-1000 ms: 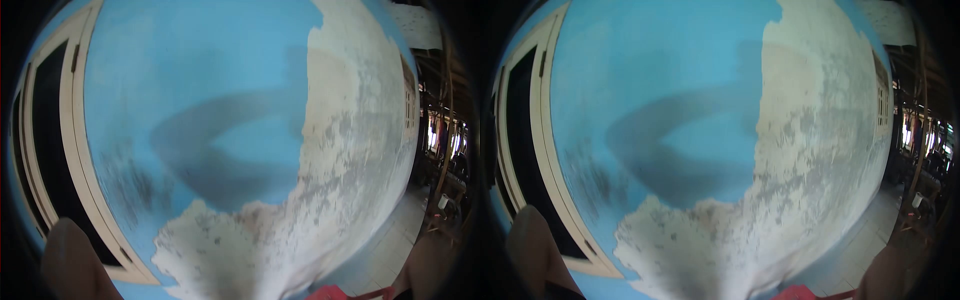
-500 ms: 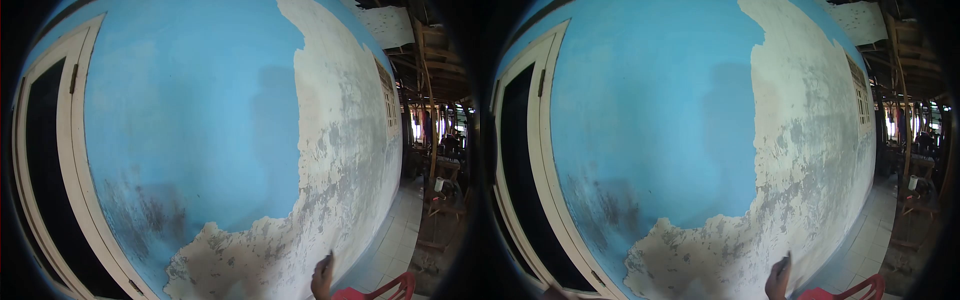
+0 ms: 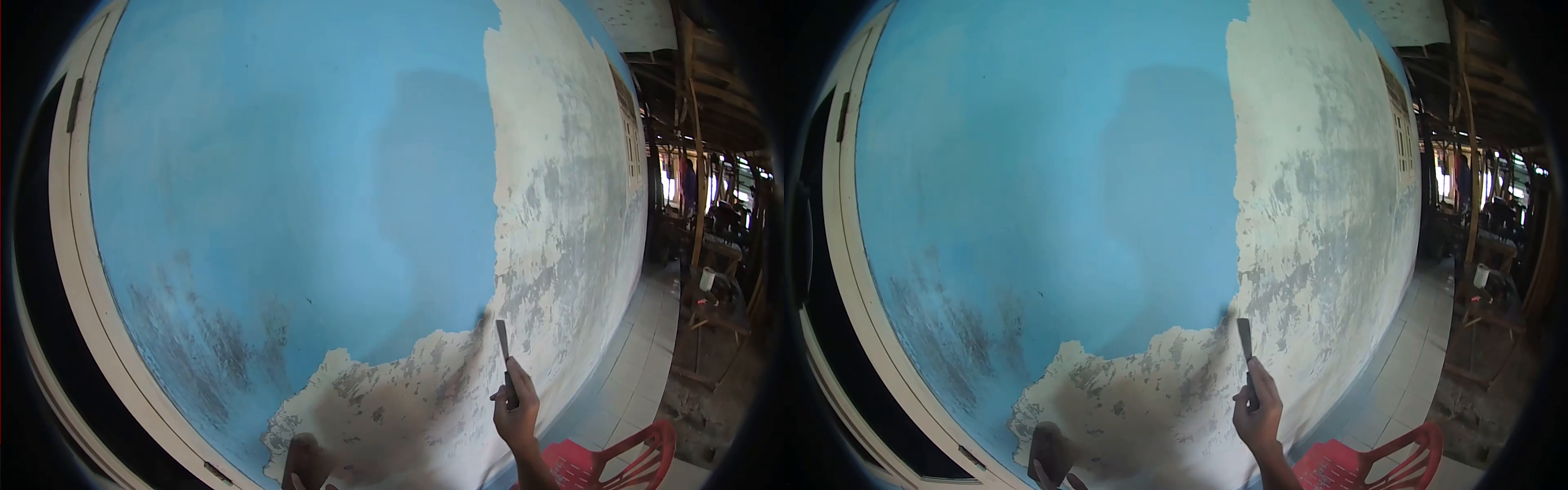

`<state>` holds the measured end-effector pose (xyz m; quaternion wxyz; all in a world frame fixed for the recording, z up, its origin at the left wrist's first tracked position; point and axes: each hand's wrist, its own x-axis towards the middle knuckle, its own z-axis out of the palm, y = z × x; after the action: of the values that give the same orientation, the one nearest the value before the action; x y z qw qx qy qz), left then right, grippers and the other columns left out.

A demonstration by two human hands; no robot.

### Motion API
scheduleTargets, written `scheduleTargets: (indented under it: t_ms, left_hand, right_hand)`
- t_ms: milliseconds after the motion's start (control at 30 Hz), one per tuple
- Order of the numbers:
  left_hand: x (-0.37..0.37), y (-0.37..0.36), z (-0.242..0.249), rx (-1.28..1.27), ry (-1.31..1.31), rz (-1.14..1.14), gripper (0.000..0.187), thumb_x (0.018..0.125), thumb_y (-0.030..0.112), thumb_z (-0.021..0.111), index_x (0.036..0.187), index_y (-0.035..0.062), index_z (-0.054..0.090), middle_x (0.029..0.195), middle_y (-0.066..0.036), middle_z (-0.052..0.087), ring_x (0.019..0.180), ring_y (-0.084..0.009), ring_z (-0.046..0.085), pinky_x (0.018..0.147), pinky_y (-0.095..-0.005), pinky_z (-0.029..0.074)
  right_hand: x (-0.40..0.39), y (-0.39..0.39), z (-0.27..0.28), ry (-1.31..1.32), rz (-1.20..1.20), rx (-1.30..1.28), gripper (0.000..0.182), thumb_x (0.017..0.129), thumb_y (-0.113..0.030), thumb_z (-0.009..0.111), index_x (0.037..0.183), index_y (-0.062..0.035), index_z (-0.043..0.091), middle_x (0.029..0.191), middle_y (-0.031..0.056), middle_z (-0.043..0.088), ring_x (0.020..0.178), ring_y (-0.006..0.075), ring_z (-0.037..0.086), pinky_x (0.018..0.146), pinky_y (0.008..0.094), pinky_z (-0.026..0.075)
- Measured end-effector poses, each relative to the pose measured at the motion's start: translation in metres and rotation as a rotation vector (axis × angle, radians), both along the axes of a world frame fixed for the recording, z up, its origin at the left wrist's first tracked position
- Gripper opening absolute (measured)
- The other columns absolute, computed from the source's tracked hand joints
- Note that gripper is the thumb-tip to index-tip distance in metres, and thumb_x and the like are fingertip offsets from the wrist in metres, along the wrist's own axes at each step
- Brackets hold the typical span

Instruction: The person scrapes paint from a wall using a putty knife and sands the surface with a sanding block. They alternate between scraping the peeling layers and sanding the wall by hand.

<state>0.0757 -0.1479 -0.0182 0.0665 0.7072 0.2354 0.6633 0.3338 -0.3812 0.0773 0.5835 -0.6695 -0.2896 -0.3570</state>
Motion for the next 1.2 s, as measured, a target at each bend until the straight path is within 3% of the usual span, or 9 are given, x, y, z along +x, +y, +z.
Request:
scheduleTargets:
  t_ms: [33, 133, 300, 367, 433, 767, 933, 1033, 1200]
  left_hand:
    - [0.003, 0.009, -0.011, -0.039, -0.021, -0.024, 0.068, 0.091, 0.026, 0.066, 0.144, -0.0082, 0.041, 0.131, -0.035, 0.053, 0.116, -0.0491, 0.057, 0.099, -0.0535, 0.048]
    - [0.009, 0.028, -0.025, 0.056, 0.015, 0.08, 0.074, 0.09, 0.029, 0.068, 0.147, -0.0083, 0.037, 0.135, -0.035, 0.049, 0.122, -0.0488, 0.053, 0.1, -0.0545, 0.047]
    - [0.021, 0.06, -0.068, 0.116, 0.06, 0.036, 0.089, 0.088, 0.027, 0.069, 0.154, -0.006, 0.019, 0.138, -0.032, 0.045, 0.118, -0.0461, 0.055, 0.097, -0.0537, 0.047]
    - [0.026, 0.124, -0.167, -0.108, 0.128, 0.219, 0.085, 0.09, 0.029, 0.069, 0.154, -0.002, 0.022, 0.147, -0.024, 0.039, 0.128, -0.0408, 0.048, 0.104, -0.0528, 0.042]
    - [0.022, 0.148, -0.202, -0.138, 0.146, 0.29, 0.086, 0.087, 0.026, 0.07, 0.154, -0.0011, 0.022, 0.15, -0.023, 0.036, 0.133, -0.0407, 0.042, 0.108, -0.0539, 0.038]
    - [0.018, 0.127, -0.151, 0.197, 0.194, 0.229, 0.083, 0.083, 0.006, 0.058, 0.15, -0.014, 0.014, 0.138, -0.037, 0.042, 0.124, -0.055, 0.046, 0.105, -0.0622, 0.035]
    - [0.03, 0.125, -0.144, 0.194, 0.05, 0.057, 0.076, 0.085, 0.005, 0.052, 0.15, -0.0143, 0.016, 0.138, -0.038, 0.042, 0.122, -0.0561, 0.049, 0.105, -0.0608, 0.038]
    - [0.026, 0.116, -0.133, 0.252, 0.151, 0.227, 0.075, 0.086, 0.002, 0.05, 0.15, -0.0151, 0.015, 0.138, -0.039, 0.043, 0.124, -0.0549, 0.049, 0.104, -0.0583, 0.041]
    - [0.026, 0.117, -0.13, 0.266, 0.138, 0.163, 0.077, 0.086, 0.005, 0.053, 0.15, -0.0133, 0.015, 0.138, -0.038, 0.043, 0.121, -0.0526, 0.051, 0.101, -0.0573, 0.044]
  right_hand:
    - [-0.004, 0.008, 0.004, 0.028, 0.016, 0.045, 0.048, 0.084, 0.011, 0.056, 0.132, 0.0078, 0.057, 0.125, 0.0284, 0.062, 0.109, 0.0356, 0.068, 0.08, 0.0326, 0.058]
    - [-0.012, 0.029, 0.002, -0.053, -0.019, -0.014, 0.046, 0.083, 0.012, 0.059, 0.128, 0.0063, 0.061, 0.126, 0.0255, 0.063, 0.109, 0.0334, 0.068, 0.079, 0.0325, 0.058]
    - [-0.013, 0.052, -0.009, -0.107, -0.129, 0.0, 0.033, 0.086, 0.006, 0.069, 0.118, 0.0012, 0.069, 0.122, 0.0186, 0.067, 0.094, 0.0219, 0.073, 0.066, 0.0251, 0.059]
    - [-0.009, 0.053, -0.006, -0.101, -0.164, -0.009, 0.03, 0.086, 0.005, 0.071, 0.116, 0.0003, 0.071, 0.122, 0.0173, 0.068, 0.091, 0.0206, 0.074, 0.066, 0.025, 0.059]
    - [-0.008, 0.051, -0.004, -0.069, -0.146, 0.01, 0.028, 0.086, 0.004, 0.071, 0.114, -0.0005, 0.072, 0.121, 0.0161, 0.068, 0.09, 0.0193, 0.074, 0.066, 0.0241, 0.06]
    - [0.004, 0.044, 0.024, -0.078, -0.167, 0.041, 0.026, 0.088, 0.003, 0.07, 0.114, -0.0019, 0.072, 0.118, 0.0158, 0.07, 0.079, 0.0133, 0.071, 0.055, 0.0224, 0.053]
    - [-0.011, 0.046, -0.004, -0.131, -0.133, 0.003, 0.024, 0.089, 0.004, 0.069, 0.111, -0.0025, 0.074, 0.118, 0.0148, 0.07, 0.079, 0.0129, 0.072, 0.056, 0.0226, 0.055]
    - [-0.014, 0.042, 0.01, -0.027, -0.129, 0.018, 0.022, 0.088, 0.004, 0.071, 0.109, -0.003, 0.075, 0.117, 0.0135, 0.071, 0.081, 0.013, 0.072, 0.055, 0.022, 0.056]
    - [-0.023, 0.037, 0.007, -0.004, -0.103, -0.034, 0.021, 0.088, 0.002, 0.071, 0.109, -0.0025, 0.074, 0.116, 0.0128, 0.071, 0.08, 0.0129, 0.073, 0.055, 0.0214, 0.056]
